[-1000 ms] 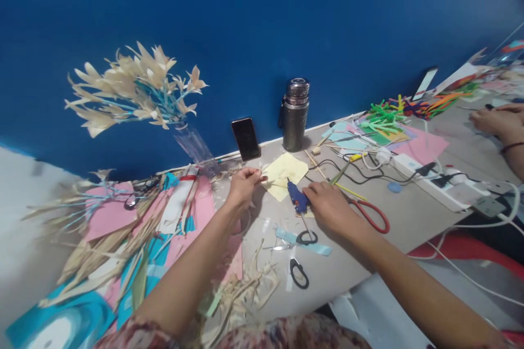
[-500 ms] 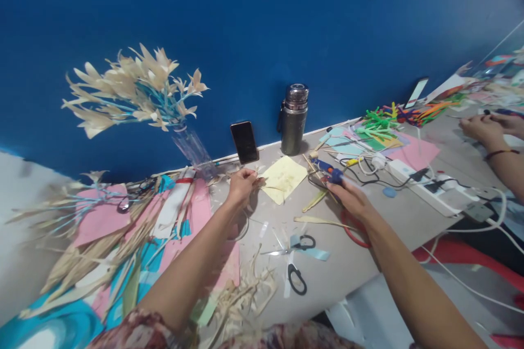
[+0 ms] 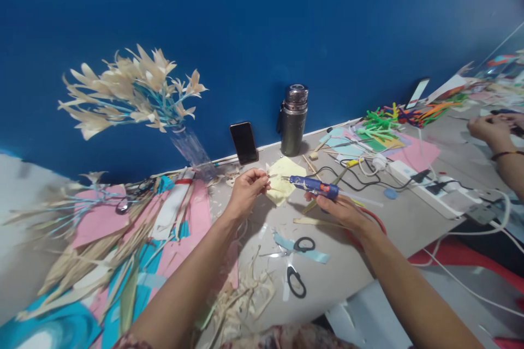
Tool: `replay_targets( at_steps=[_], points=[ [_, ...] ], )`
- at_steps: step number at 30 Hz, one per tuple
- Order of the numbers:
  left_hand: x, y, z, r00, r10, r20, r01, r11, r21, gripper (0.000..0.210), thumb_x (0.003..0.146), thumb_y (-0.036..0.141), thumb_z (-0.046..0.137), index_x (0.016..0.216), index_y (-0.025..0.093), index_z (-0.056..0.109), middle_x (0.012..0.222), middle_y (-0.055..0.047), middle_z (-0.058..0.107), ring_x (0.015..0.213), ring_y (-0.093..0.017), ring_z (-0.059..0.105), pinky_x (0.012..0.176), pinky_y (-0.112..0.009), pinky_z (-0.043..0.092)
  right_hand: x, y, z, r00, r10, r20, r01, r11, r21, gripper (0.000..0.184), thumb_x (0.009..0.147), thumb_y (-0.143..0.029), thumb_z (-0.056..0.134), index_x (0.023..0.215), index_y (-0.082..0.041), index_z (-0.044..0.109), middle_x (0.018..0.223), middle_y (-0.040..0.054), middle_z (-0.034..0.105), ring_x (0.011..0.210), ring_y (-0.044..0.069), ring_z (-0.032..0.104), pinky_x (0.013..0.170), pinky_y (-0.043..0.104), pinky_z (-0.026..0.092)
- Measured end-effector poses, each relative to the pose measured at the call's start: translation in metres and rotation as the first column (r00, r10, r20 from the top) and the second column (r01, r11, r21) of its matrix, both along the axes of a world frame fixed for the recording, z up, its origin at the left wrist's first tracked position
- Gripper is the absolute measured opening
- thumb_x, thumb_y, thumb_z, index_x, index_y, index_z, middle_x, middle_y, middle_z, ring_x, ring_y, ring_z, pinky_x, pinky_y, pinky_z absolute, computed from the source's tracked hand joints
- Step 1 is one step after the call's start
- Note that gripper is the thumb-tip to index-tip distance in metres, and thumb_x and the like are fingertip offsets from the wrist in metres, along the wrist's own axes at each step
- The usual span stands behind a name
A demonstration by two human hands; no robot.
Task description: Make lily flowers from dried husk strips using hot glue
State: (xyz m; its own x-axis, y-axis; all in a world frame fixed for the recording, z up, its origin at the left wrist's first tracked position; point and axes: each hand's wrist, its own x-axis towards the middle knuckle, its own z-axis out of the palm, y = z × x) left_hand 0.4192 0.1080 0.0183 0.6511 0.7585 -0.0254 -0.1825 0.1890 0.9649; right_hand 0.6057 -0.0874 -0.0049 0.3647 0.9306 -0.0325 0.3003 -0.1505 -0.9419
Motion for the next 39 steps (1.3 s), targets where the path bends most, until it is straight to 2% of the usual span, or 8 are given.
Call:
replay_targets(
  at_steps=[6,11,16,19,25,32,39],
  points=[
    [0.002,-0.001,-0.001,0.999,-0.028,-0.022,0.029,0.998,0.051,0.027,0.066,0.033,0.086,0.072,0.016,0.066,0.061,0.001,0.064,0.054,-0.009,0.056,0.053,-0.021,0.040,-0.004,0.001,0.002,0.999,0.021,-0.046,-0.021,1.000,0.011,0.054,0.086,-0.069,0.062,0.113,-0.024,0.077,0.113,0.0094,0.077,0.110,0.035,0.069,0.097,0.050,0.055],
    [0.002,-0.002,-0.001,0.998,-0.048,-0.038,0.052,0.993,0.102,0.026,0.069,0.035,0.084,0.073,0.017,0.066,0.061,0.001,0.063,0.055,-0.010,0.056,0.055,-0.022,0.040,0.000,0.003,-0.004,1.000,0.002,0.024,-0.002,0.999,0.033,0.047,0.089,-0.063,0.062,0.109,-0.024,0.078,0.113,0.0092,0.076,0.109,0.034,0.068,0.100,0.054,0.052],
    [0.001,-0.004,0.002,0.998,-0.035,-0.055,0.044,0.982,0.182,0.021,0.075,0.033,0.079,0.074,0.018,0.065,0.058,0.002,0.062,0.055,-0.010,0.053,0.058,-0.023,0.040,-0.004,0.004,-0.003,1.000,0.018,0.007,-0.018,0.999,0.037,0.043,0.093,-0.059,0.059,0.113,-0.025,0.076,0.112,0.0085,0.076,0.105,0.031,0.070,0.094,0.049,0.055],
    [0.001,-0.004,0.002,0.999,-0.034,-0.035,0.040,0.979,0.200,0.021,0.075,0.034,0.079,0.074,0.018,0.065,0.059,0.002,0.062,0.056,-0.011,0.054,0.058,-0.023,0.041,-0.005,0.007,-0.004,0.998,0.034,0.057,-0.037,0.998,0.055,0.038,0.094,-0.056,0.058,0.109,-0.026,0.075,0.108,0.0066,0.075,0.102,0.030,0.070,0.093,0.049,0.055],
    [0.000,-0.001,0.003,0.999,-0.022,-0.028,0.027,0.976,0.218,0.022,0.073,0.034,0.080,0.072,0.018,0.065,0.059,0.002,0.062,0.057,-0.011,0.053,0.058,-0.023,0.041,0.000,0.006,-0.011,0.993,-0.018,0.117,0.005,0.993,0.115,0.035,0.094,-0.052,0.059,0.101,-0.022,0.075,0.094,0.0056,0.073,0.090,0.027,0.067,0.088,0.047,0.057],
    [-0.002,-0.003,0.004,1.000,-0.023,-0.019,0.027,0.967,0.254,0.022,0.075,0.035,0.078,0.069,0.019,0.065,0.061,0.001,0.062,0.060,-0.012,0.054,0.062,-0.024,0.042,-0.003,0.009,-0.003,0.980,0.017,0.197,-0.044,0.990,0.134,0.033,0.096,-0.050,0.055,0.102,-0.025,0.075,0.096,0.0044,0.074,0.092,0.027,0.066,0.091,0.046,0.055],
    [-0.002,-0.003,0.001,1.000,-0.014,-0.014,0.017,0.966,0.258,0.023,0.074,0.036,0.080,0.071,0.018,0.067,0.063,0.000,0.063,0.062,-0.013,0.055,0.064,-0.024,0.043,-0.011,0.010,0.013,0.977,0.052,0.208,-0.085,0.984,0.157,0.031,0.097,-0.046,0.055,0.107,-0.024,0.075,0.094,0.0050,0.075,0.095,0.028,0.068,0.090,0.041,0.056]
  ],
)
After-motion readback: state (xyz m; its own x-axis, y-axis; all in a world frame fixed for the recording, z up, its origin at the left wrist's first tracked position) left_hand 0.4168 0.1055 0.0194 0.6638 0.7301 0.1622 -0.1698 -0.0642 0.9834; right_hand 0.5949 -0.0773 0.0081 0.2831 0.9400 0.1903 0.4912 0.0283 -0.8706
